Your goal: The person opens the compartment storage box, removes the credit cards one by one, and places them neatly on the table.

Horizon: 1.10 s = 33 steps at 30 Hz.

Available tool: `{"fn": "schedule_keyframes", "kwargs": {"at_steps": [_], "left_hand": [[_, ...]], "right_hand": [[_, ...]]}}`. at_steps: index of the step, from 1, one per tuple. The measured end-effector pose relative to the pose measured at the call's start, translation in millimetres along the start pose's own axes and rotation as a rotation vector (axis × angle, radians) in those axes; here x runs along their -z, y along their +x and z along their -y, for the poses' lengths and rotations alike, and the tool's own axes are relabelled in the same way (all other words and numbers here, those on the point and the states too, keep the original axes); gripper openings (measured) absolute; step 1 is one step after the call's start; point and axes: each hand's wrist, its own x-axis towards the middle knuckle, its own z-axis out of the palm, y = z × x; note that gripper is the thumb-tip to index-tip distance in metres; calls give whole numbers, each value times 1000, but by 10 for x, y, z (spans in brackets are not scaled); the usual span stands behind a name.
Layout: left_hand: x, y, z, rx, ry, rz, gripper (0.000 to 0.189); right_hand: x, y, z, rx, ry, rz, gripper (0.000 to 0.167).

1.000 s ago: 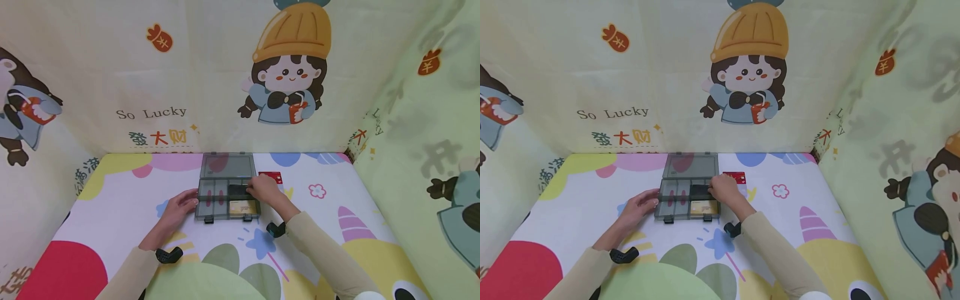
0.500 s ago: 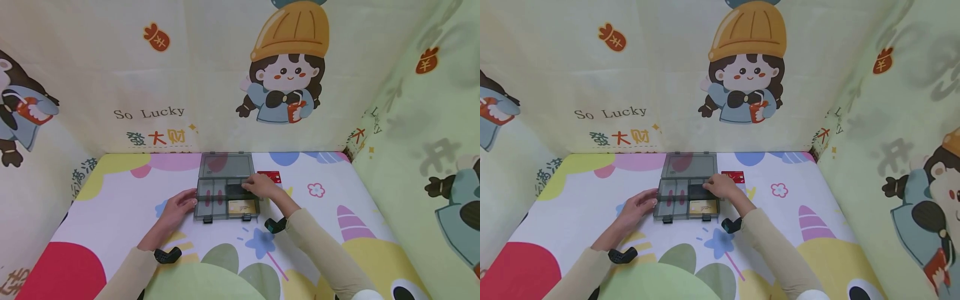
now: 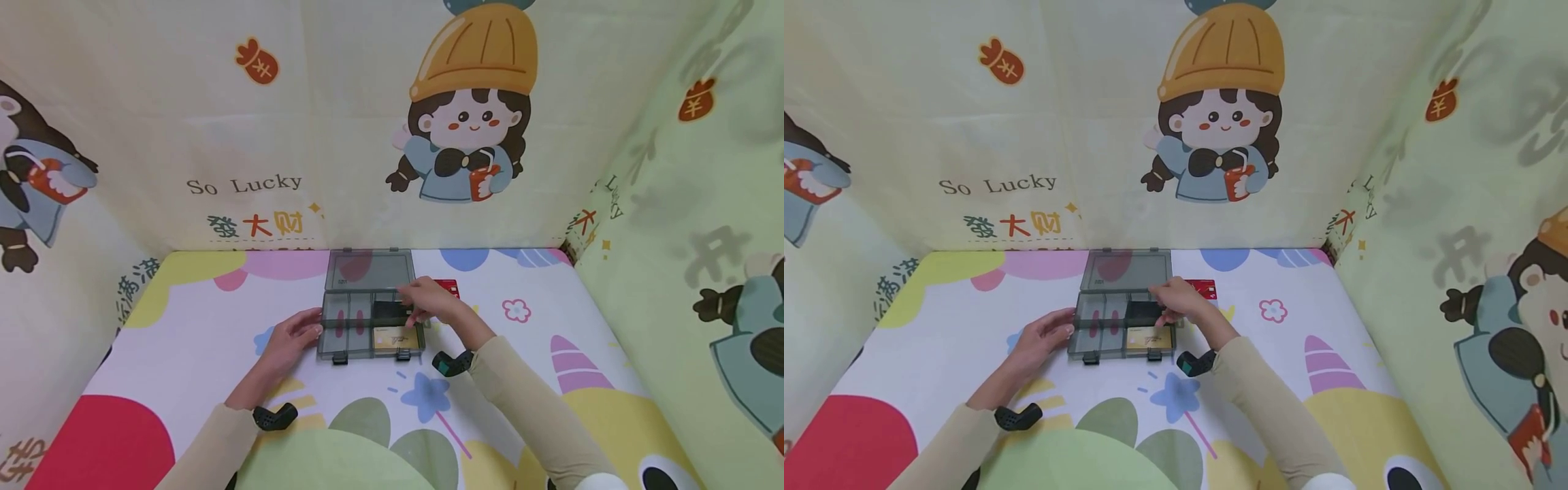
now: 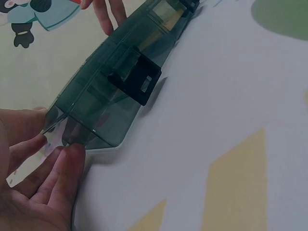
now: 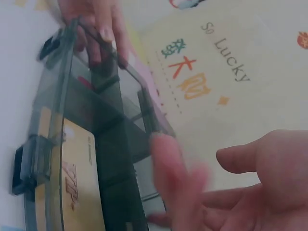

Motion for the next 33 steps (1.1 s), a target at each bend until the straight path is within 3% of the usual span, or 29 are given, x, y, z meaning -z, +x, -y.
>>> {"fn": "schedule_keyframes", "kwargs": {"at_steps": [4,8,13,23,33], "left_hand": [[14,4,6,6,8,1,49],[8,12,5,17,7,-4,48],[-1,16,4,24,15,-7,47],[10,8,-6,20,5,-2,48],[13,7,-10,16,17,-8,50]], "right_hand": [[-53,-37,59,-67,62,52,61],[-85,-47,88,-79,61,57,62],[-110,1,50,-48,-37,7,54],[-252,148,22,294,-508,-115,26],[-409,268,-6,479,-731,-22,30]]}}
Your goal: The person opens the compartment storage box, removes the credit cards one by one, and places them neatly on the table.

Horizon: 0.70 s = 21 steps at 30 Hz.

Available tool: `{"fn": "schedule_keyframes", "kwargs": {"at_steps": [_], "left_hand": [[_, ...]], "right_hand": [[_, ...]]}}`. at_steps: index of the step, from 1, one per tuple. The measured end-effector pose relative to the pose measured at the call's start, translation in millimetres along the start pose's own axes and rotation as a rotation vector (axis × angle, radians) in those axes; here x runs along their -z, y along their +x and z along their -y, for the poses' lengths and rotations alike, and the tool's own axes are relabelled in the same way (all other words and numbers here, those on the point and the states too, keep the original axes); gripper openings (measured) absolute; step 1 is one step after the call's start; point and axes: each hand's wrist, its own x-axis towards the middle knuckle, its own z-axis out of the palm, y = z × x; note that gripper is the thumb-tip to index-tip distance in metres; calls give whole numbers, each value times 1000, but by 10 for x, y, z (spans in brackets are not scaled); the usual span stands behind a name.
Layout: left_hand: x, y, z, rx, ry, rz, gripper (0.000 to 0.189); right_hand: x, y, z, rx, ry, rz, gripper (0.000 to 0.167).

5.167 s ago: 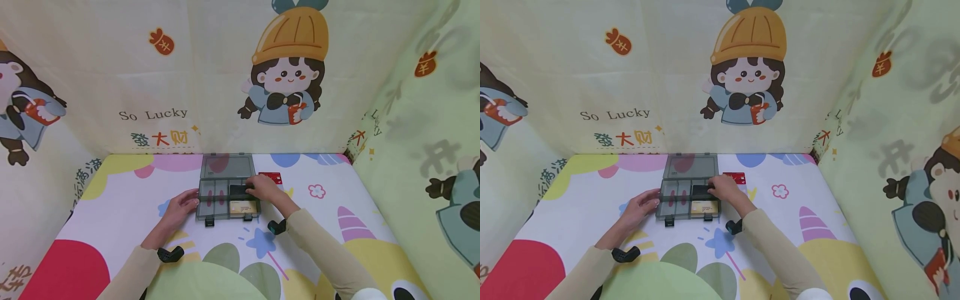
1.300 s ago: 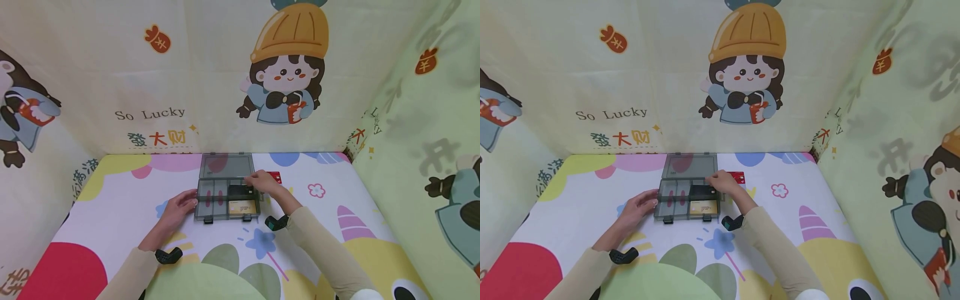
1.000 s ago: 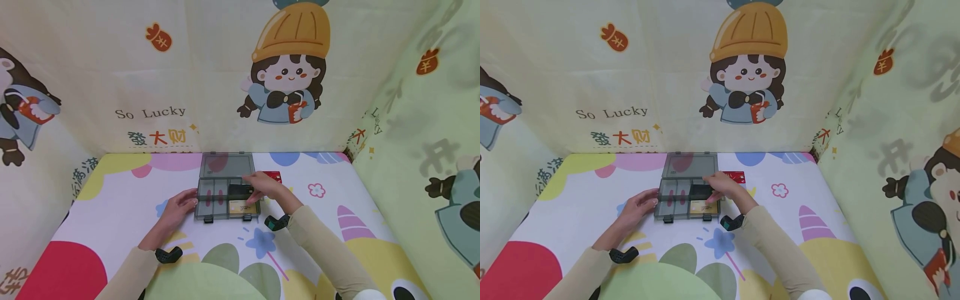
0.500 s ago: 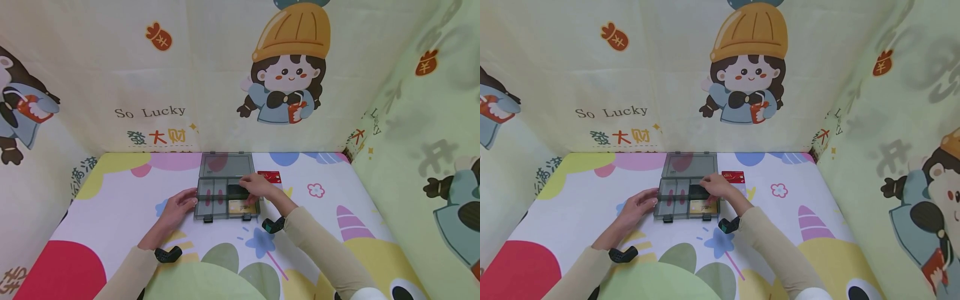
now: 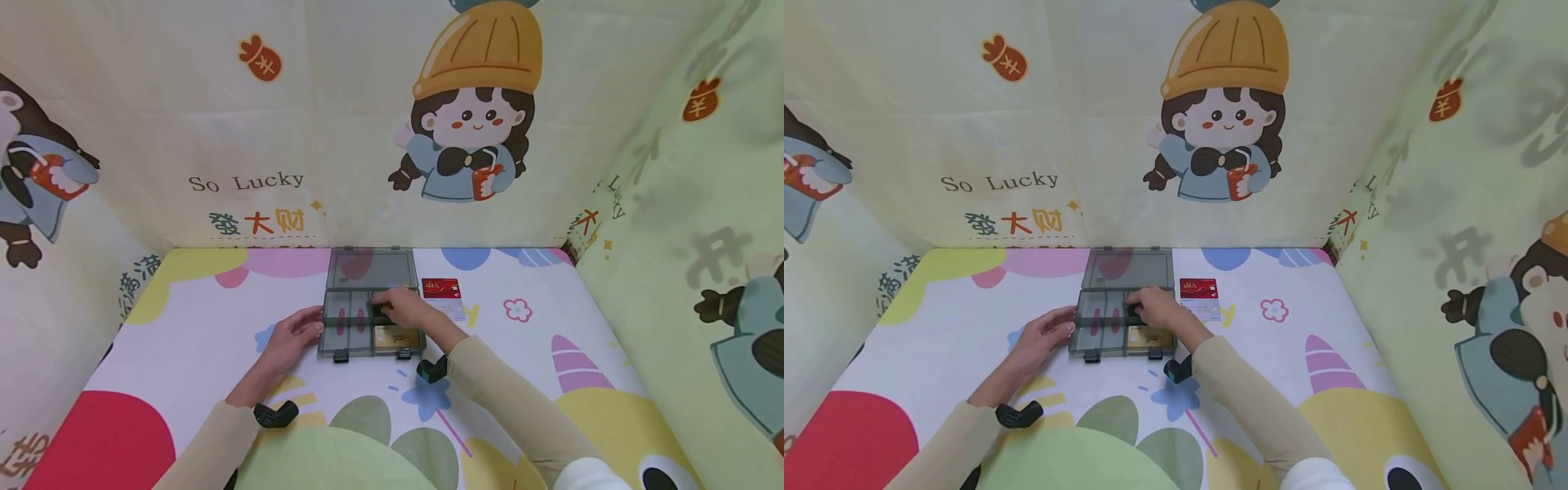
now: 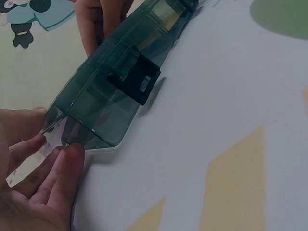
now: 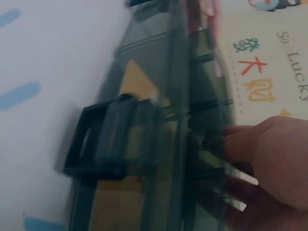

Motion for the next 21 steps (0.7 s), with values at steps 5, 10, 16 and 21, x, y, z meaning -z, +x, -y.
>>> {"fn": "schedule_keyframes", "kwargs": {"at_steps": [5,10,16,21], "left_hand": [[-3,9,12,-4,-8,2,48],[1,13,17,-16,-13,5,49],[-1,5,15,-28,-22,11,50],[1,7,22,-28,-26,17,50]], "right_hand": [[-13,24,-27,39,-97,68,33],[-8,50,-25,44,-246,122,36],[-26,41,35,75,-535,115,38],[-41,38,50,102,-623,79,36]]}}
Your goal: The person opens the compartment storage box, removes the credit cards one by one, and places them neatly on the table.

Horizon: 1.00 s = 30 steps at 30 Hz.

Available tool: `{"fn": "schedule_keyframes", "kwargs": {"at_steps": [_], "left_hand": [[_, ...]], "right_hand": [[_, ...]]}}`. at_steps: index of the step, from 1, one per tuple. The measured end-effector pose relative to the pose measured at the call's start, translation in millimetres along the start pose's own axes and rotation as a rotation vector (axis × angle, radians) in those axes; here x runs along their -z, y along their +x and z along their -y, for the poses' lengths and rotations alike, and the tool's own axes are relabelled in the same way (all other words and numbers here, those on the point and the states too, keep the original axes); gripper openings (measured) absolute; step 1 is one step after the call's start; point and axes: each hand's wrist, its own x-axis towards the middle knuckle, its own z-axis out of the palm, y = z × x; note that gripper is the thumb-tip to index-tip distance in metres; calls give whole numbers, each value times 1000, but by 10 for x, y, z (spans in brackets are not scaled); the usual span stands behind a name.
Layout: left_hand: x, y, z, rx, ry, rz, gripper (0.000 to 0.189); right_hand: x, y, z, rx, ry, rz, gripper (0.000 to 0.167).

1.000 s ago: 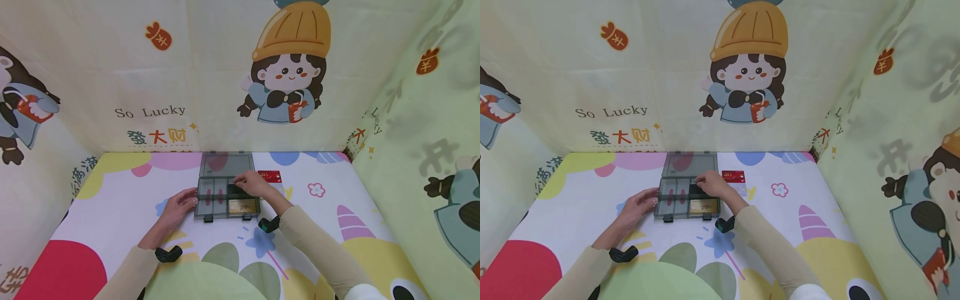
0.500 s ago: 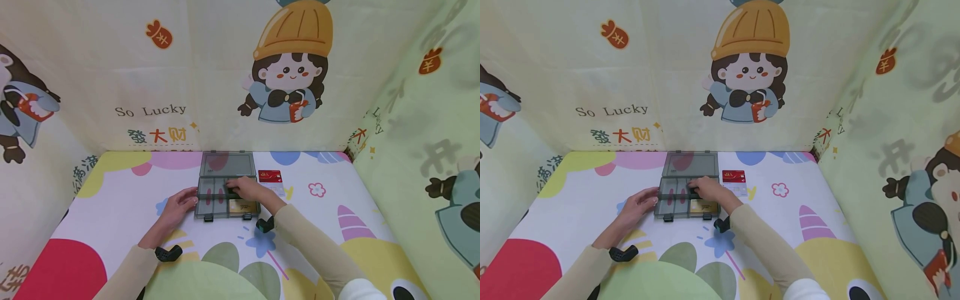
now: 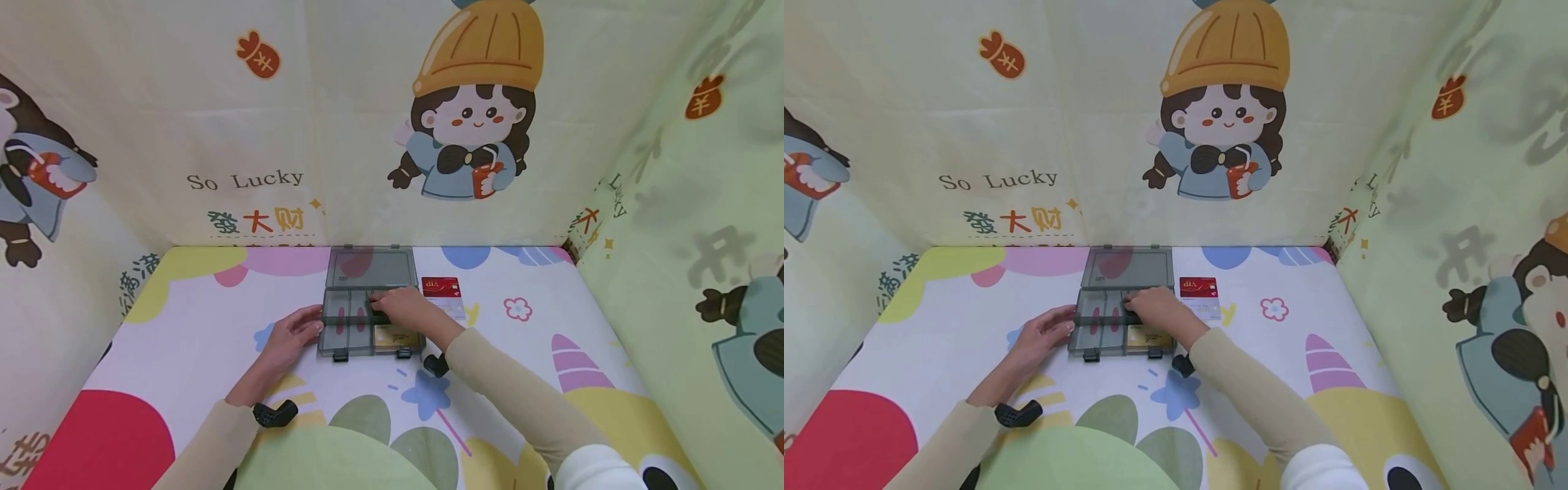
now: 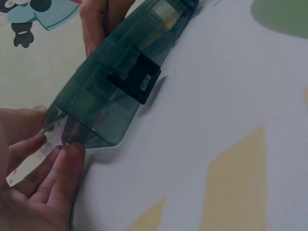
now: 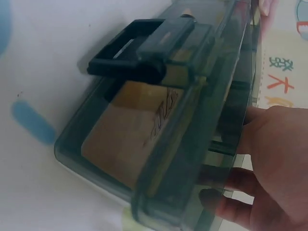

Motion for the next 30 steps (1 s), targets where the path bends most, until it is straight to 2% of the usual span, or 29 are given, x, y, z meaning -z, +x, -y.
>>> {"fn": "schedule_keyframes", "kwargs": {"at_steps": [7,9,12,17,20,23,30], "left_hand": [[-7,0,-8,8,-4,-4,48],[-3,0,-10,6,-4,-2,49],[0,0,-15,1,-9,2,49],[5,-1,-17,0,-5,-1,48],[8,-2,-14,3,-3,-2,48],[7,0,-7,8,-3,-4,47],[5,23,10,12,-2,-4,47]], "right_hand": [[-70,24,8,-18,-23,-55,31],[-74,25,9,-37,-1,-61,29],[-56,14,0,-96,111,-55,28],[-18,7,-41,-187,411,-57,29],[-8,21,-62,-193,490,-63,28],[16,24,-59,-195,467,-65,27],[81,-1,-27,-293,280,-58,20]]}}
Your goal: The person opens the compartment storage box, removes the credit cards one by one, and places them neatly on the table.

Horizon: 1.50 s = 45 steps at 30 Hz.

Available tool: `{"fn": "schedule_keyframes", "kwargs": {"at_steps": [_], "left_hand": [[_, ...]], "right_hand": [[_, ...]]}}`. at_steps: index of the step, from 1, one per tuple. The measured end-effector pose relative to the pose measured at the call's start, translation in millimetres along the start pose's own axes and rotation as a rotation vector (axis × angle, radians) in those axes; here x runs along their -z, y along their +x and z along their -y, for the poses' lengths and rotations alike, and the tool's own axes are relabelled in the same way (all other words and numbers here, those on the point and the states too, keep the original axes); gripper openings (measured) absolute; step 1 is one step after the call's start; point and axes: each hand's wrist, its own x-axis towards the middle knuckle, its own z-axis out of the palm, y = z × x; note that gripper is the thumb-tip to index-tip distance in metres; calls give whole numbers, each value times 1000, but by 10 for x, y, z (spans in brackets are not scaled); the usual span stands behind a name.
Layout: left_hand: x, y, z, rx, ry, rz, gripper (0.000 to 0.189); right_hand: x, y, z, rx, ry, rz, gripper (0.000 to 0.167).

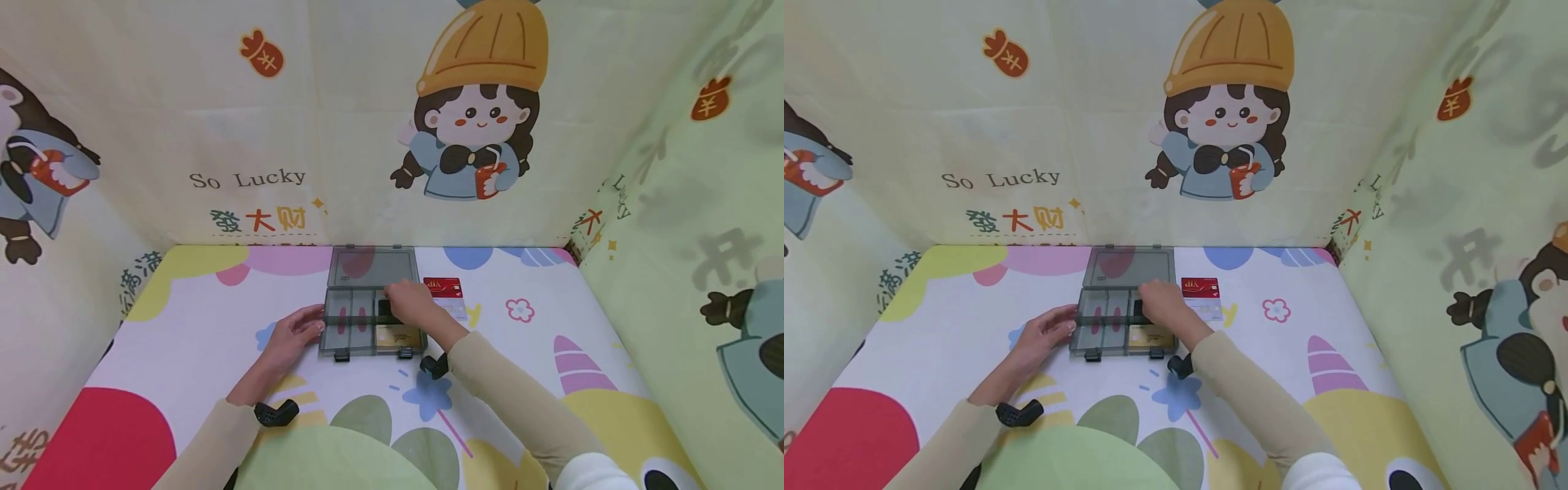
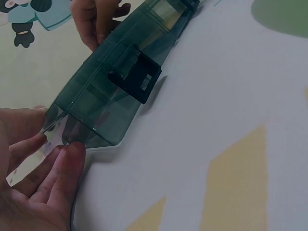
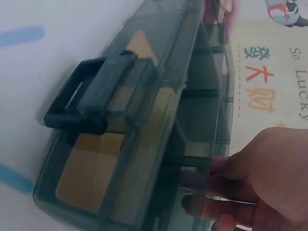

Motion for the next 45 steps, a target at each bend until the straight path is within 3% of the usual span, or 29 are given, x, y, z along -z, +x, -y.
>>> {"fn": "schedule_keyframes", "kwargs": {"at_steps": [8,22,27,34,45], "left_hand": [[-1,-1,-6,-6,7,15,49],[8,-1,-11,-5,-8,16,50],[5,-20,-33,-12,-9,14,49],[-6,-31,-54,-7,3,5,48],[-5,-20,-20,-11,-3,-3,47]], "right_hand": [[-34,26,-48,22,-4,-53,24],[-133,-9,-207,43,293,-204,18],[-100,-57,-210,77,214,-146,16],[-33,-115,-147,44,44,-24,18],[-12,-103,-258,9,155,-11,18]]}}
